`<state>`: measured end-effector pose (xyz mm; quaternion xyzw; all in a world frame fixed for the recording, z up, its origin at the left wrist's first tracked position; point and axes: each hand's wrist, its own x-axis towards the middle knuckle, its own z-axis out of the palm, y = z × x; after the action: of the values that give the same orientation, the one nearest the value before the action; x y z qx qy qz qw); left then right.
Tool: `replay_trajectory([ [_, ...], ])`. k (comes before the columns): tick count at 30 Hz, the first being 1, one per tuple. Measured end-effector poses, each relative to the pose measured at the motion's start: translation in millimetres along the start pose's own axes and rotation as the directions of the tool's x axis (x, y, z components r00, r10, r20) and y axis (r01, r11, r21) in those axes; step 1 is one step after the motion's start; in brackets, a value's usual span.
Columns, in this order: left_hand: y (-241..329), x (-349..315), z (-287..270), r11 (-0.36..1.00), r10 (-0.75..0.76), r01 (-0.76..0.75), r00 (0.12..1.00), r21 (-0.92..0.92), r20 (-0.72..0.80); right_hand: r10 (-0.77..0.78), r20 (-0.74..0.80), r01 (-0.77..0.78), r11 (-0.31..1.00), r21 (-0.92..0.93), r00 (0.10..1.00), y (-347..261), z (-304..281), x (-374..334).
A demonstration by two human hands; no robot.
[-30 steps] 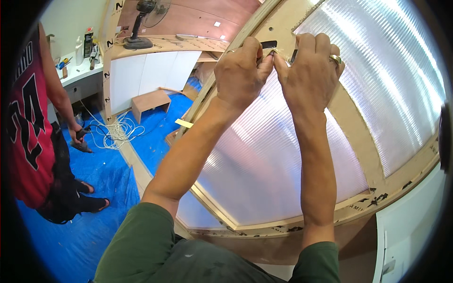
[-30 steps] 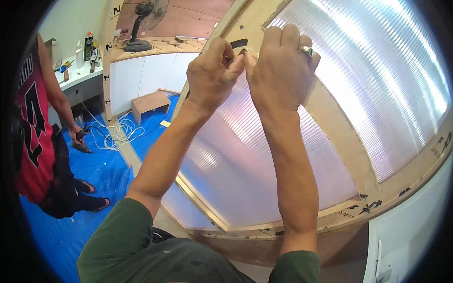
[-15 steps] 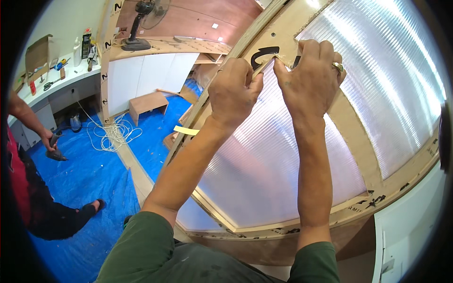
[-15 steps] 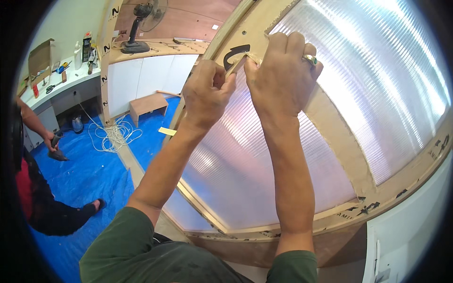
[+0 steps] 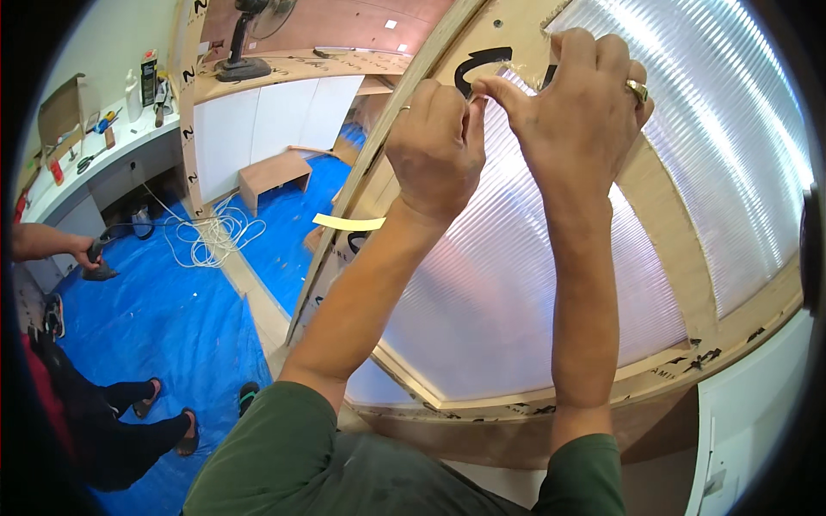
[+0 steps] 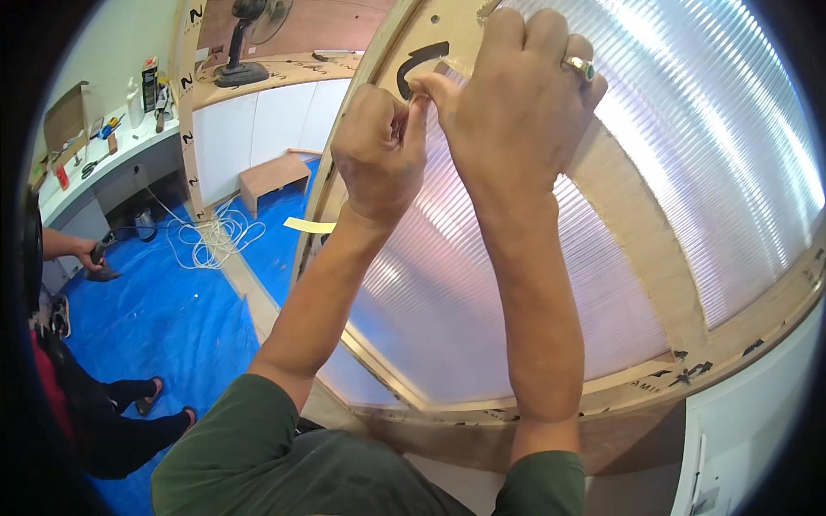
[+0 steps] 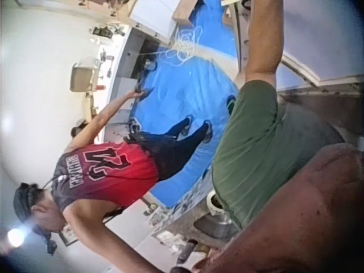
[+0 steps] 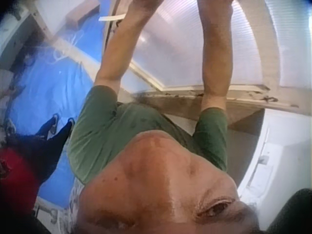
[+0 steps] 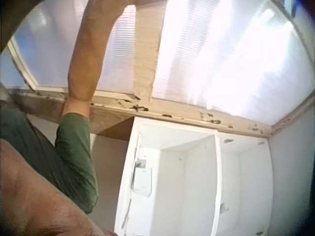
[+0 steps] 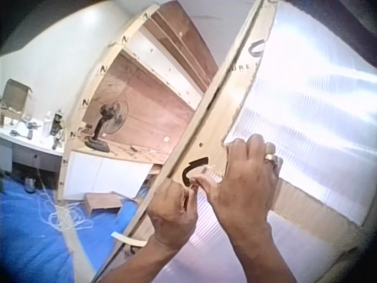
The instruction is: The person applies tape to a wooden frame holding a translucent panel and luego picks up the frame to move it.
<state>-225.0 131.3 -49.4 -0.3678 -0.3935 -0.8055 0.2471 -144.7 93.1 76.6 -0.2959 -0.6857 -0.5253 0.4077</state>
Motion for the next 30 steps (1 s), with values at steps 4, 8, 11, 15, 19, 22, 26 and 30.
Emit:
replay_trajectory([
  [4, -12, 1, -10, 0.989, 0.109, -0.103, 0.992, -0.107, 0.055, 0.003, 0.017, -0.002, 1.000, -0.024, 1.000, -1, -4, 1],
  [8, -21, -12, -47, 0.989, 0.116, -0.097, 0.977, -0.115, 0.180, 0.089, 0.090, -0.093, 0.994, 0.048, 0.992, -7, -4, 2],
  [11, -32, -38, -93, 0.993, -0.058, 0.095, 0.912, -0.072, 0.406, 0.080, 0.062, -0.088, 0.986, 0.142, 0.995, -3, 1, -4],
  [15, -46, -62, -130, 0.966, -0.191, 0.258, 0.792, -0.034, 0.579, 0.048, -0.028, -0.045, 0.991, 0.125, 0.998, -2, 4, -2],
  [19, -39, -73, -131, 0.996, -0.084, 0.076, 0.809, 0.038, 0.581, 0.029, -0.068, -0.020, 0.990, 0.141, 0.997, 0, 6, -4],
  [22, -32, -83, -115, 0.982, -0.050, -0.059, 0.833, 0.179, 0.551, 0.024, -0.044, -0.017, 0.986, 0.166, 0.999, 7, 0, -5],
  [26, -20, -96, -112, 0.963, -0.268, 0.234, 0.861, 0.133, 0.433, 0.008, -0.047, 0.003, 0.974, 0.226, 0.999, -5, -2, -4],
  [30, -17, -98, -95, 0.881, -0.449, 0.472, 0.824, 0.021, 0.346, 0.029, 0.022, -0.032, 0.984, 0.175, 0.999, -1, -11, 0],
])
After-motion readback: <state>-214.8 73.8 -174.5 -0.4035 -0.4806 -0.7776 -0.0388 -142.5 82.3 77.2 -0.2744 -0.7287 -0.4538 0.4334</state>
